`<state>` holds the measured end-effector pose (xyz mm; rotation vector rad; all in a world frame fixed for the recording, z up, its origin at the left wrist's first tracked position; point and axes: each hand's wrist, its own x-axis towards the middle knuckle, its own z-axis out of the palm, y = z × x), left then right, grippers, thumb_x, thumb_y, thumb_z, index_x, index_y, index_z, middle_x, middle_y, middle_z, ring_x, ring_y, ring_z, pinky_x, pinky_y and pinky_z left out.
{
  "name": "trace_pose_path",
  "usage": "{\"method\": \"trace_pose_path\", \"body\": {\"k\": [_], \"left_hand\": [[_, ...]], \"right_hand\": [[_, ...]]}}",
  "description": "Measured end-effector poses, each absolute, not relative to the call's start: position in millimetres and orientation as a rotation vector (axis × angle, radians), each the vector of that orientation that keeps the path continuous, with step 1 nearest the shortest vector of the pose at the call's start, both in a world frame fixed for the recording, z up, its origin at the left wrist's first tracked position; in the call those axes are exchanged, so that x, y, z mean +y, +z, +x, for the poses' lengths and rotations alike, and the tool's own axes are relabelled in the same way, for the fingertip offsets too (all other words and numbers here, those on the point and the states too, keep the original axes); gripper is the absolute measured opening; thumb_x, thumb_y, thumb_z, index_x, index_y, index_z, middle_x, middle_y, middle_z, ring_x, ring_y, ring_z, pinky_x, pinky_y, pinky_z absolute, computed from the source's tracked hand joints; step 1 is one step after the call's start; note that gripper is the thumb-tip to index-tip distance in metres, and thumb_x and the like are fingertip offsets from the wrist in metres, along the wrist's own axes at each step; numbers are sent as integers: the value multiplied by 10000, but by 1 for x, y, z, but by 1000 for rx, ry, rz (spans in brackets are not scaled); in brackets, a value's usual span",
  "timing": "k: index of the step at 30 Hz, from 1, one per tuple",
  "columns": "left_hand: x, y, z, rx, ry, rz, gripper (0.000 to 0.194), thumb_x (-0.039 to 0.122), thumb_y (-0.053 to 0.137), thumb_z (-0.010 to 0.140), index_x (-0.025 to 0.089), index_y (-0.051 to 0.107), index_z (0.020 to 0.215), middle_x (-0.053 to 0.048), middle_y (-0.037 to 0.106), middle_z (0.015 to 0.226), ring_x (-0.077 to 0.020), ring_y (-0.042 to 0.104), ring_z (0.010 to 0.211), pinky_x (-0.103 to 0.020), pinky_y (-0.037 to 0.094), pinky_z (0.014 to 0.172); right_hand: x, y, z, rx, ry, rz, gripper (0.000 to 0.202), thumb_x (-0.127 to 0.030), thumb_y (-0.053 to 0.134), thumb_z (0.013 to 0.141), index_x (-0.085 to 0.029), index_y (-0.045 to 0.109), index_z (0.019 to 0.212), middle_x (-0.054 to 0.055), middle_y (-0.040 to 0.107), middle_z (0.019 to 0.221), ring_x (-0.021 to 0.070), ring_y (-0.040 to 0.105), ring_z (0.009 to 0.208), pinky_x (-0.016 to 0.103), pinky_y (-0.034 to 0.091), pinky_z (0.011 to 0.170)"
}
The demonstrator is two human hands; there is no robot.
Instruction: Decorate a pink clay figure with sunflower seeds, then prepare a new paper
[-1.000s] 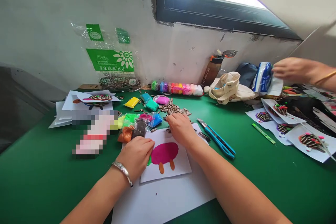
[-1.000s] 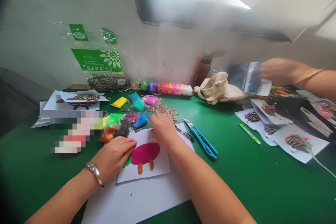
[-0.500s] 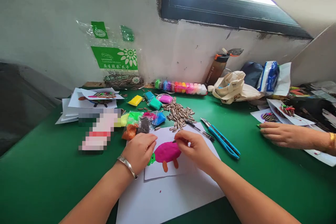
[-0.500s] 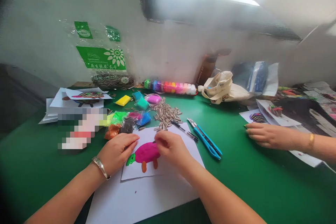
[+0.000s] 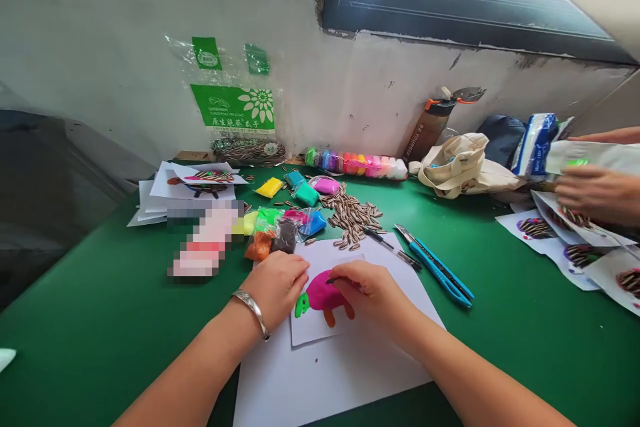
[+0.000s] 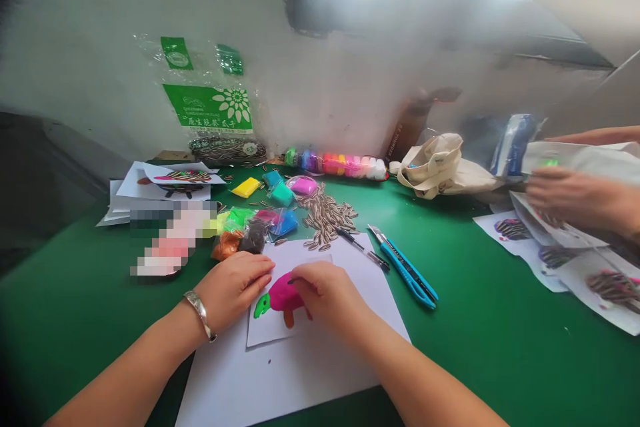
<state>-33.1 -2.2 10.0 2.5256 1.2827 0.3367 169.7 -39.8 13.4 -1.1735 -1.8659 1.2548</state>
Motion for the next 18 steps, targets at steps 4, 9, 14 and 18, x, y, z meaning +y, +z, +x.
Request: {"method": "trace_pose_path", "body": {"k": [4,9,14,18], "left_hand": [[-3,12,-33,1276,297,2542,176,201,512,888,204,686,912,-51,694,996,-223,600,931,-341,464,820],[-3,13,-35,1248,278,2549,155,203,538,875,207,690,906,-45,687,983,-215,603,933,-327,464,819],[-1,17,-35,1250,220,2510,166,195,541,871,206,701,912,-44,685,1008,-216,601,955,-330,462,845],[0,18,-35,1259,174,2460,166,194,571,856,203,706,953,-50,676,1084,-231,588,1012,-343,459,886]], "right_hand": [[-37,11,163,-2080,895,-1162,279,-63,447,877,-216,657,775,-36,666,596,130,565,667,251,414,725],[-34,-3,154,-2211,606,-1248,266,-94,509,879,-197,606,654,-5,628,618,138,526,690,254,375,703],[-33,-10,147,-2242,520,-1215,347,-143,476,925,-187,562,591,-3,591,602,128,505,674,262,353,712],[-32,-12,145,-2235,466,-1211,357,-148,471,929,-182,551,583,-2,577,603,126,474,657,274,335,695]]}}
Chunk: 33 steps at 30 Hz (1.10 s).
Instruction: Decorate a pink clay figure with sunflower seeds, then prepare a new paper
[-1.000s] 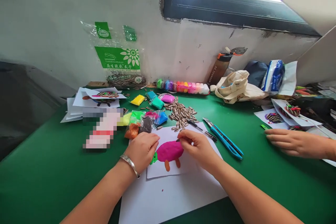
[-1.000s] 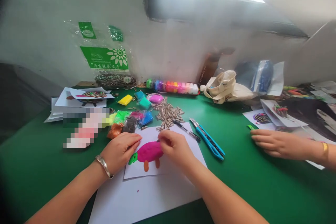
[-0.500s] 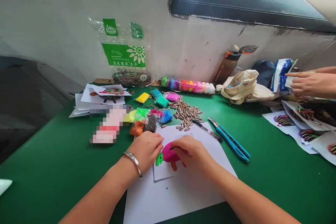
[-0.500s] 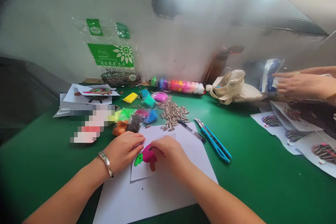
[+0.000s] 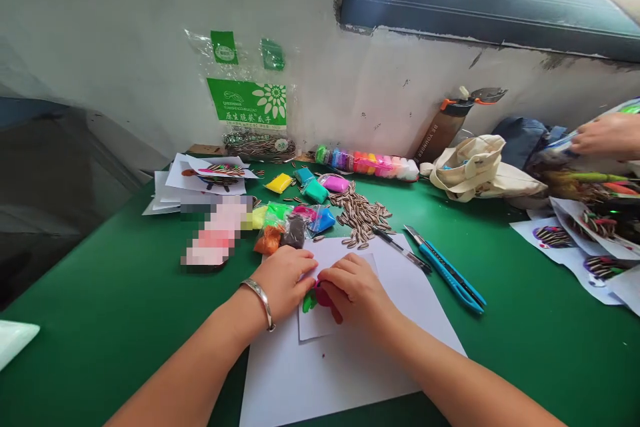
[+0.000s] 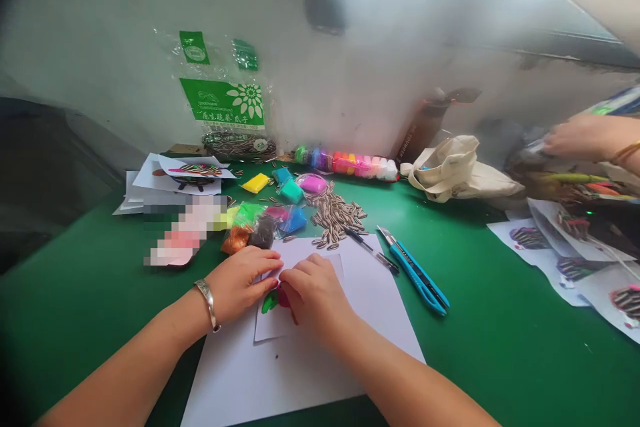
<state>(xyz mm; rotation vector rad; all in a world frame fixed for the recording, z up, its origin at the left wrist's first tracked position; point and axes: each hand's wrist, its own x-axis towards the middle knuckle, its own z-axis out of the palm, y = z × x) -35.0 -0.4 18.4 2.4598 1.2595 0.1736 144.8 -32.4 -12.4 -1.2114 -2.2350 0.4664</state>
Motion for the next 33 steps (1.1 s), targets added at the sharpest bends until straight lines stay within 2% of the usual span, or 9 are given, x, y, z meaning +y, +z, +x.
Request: {"method": "trace_pose_path", "body": {"k": [7,13,26,33], "left_hand": [[-1,18,-35,1248,167,2435,189,200,604,844,191,702,1005,-55,648,1170,-247,569,1054,-371,457,923],[-1,18,-35,1254,158,2436,189,198,610,840,199,705,1003,-50,637,1193,-245,563,1061,-373,458,932],[0,12,-34,1256,169,2463,209,204,599,843,215,694,1029,-48,601,1239,-250,544,1059,-397,456,925],[0,15,-35,1276,157,2416,232,223,605,844,230,687,1061,-44,595,1247,-255,534,1083,-398,443,942]], "right_hand": [[-32,-17,144,-2226,385,-1240,325,-149,488,909,-178,569,596,11,577,640,137,444,679,282,319,681],[-34,-16,146,-2250,343,-1181,190,-86,533,841,-183,642,720,26,618,729,158,446,739,288,322,691],[-34,-21,144,-2283,328,-1193,191,-80,648,772,-192,603,623,2,595,715,143,435,722,284,313,680],[-36,-17,149,-2196,239,-1222,161,-152,576,855,-212,663,734,17,617,757,157,447,739,299,303,679]]}}
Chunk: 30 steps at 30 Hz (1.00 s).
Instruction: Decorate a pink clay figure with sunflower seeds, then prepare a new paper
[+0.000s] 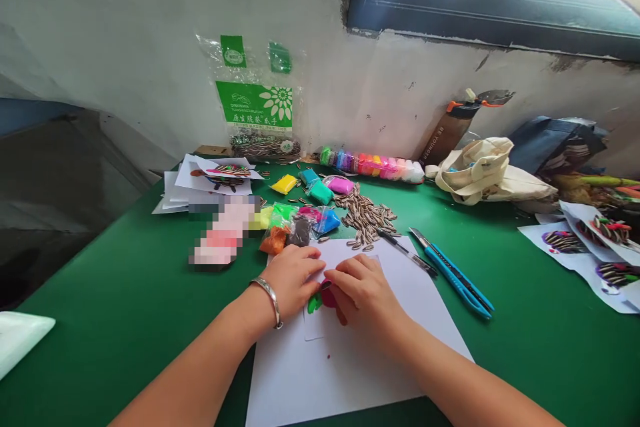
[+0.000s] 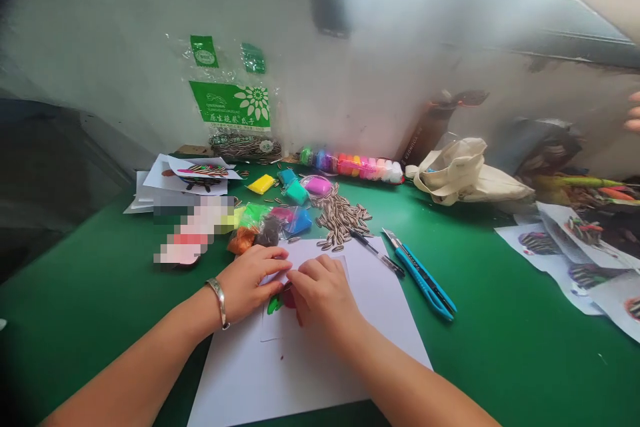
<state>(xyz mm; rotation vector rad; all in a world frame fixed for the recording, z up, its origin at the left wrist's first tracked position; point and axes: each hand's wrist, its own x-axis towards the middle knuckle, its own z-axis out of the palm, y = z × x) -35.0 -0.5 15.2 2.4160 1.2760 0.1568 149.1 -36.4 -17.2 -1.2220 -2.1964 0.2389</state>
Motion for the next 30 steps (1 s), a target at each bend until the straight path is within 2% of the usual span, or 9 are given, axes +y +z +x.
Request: {"method": "trace_pose_path", "body": {"k": [8,14,30], "left_hand": [[1,16,-35,1273,157,2388,212,274,595,858,247,691,1045,-36,596,1234,-251,535,1082,-383,436,936],[0,14,-34,1275,167,2420,222,275,614,846,242,687,1053,-40,595,1231,-251,535,1070,-378,441,923],[0,13,-35,1286,160,2429,238,262,610,843,243,682,1069,-41,587,1245,-250,533,1061,-382,442,922]], "right_hand": [[-41,-14,160,-2196,306,-1247,216,-147,644,812,-220,631,610,-4,600,715,148,443,724,300,289,692],[-43,-11,158,-2253,332,-1264,254,-170,609,851,-211,621,601,8,583,692,153,443,732,307,291,687],[-42,-14,155,-2242,351,-1239,293,-164,576,859,-211,632,575,16,590,660,158,454,715,307,318,687]]}}
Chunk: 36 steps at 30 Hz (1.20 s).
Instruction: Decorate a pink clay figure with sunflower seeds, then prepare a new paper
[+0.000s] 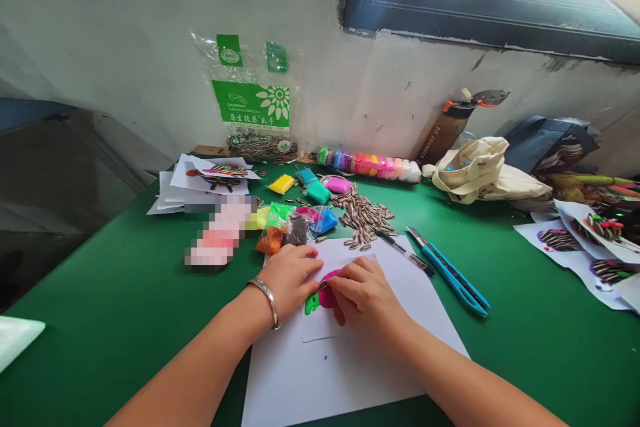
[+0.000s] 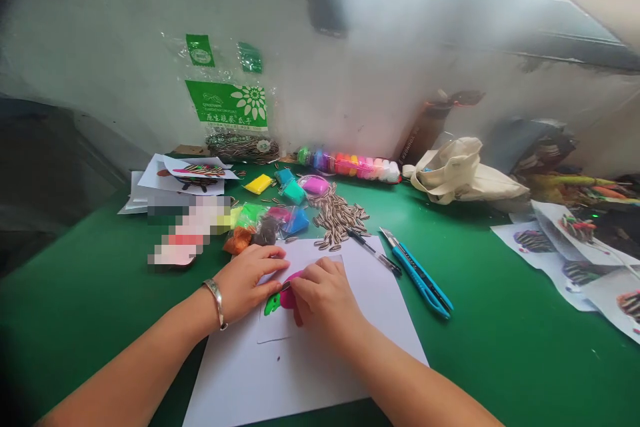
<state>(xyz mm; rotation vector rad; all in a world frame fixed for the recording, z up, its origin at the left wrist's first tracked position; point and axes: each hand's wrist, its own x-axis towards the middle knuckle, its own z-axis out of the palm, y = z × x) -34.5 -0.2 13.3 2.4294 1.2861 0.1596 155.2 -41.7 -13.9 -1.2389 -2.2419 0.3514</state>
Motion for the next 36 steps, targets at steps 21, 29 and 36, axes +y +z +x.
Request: {"method": "trace_pose_path", "body": {"k": [21,29,36], "left_hand": [[3,14,-39,1215,162,2458,238,176,497,879,211,682,1025,-48,606,1201,-234,542,1049,-350,452,912],[2,20,-36,1199,160,2482,187,169,512,870,177,699,863,-64,641,1000,-220,555,925,-330,473,828],[1,20,-36,1187,187,2486,168,187,539,878,175,707,883,-69,648,1045,-220,552,936,-331,458,848]], "right_hand": [[28,-1,163,-2397,-69,-1566,195,-160,559,859,-226,677,718,41,651,769,202,478,810,338,254,683],[35,4,128,-2615,-62,-1358,137,-221,600,852,-203,647,725,59,628,788,209,476,816,345,261,690],[37,5,116,-2662,-182,-1361,84,-154,544,860,-163,617,820,87,619,832,231,511,816,362,301,720]]}}
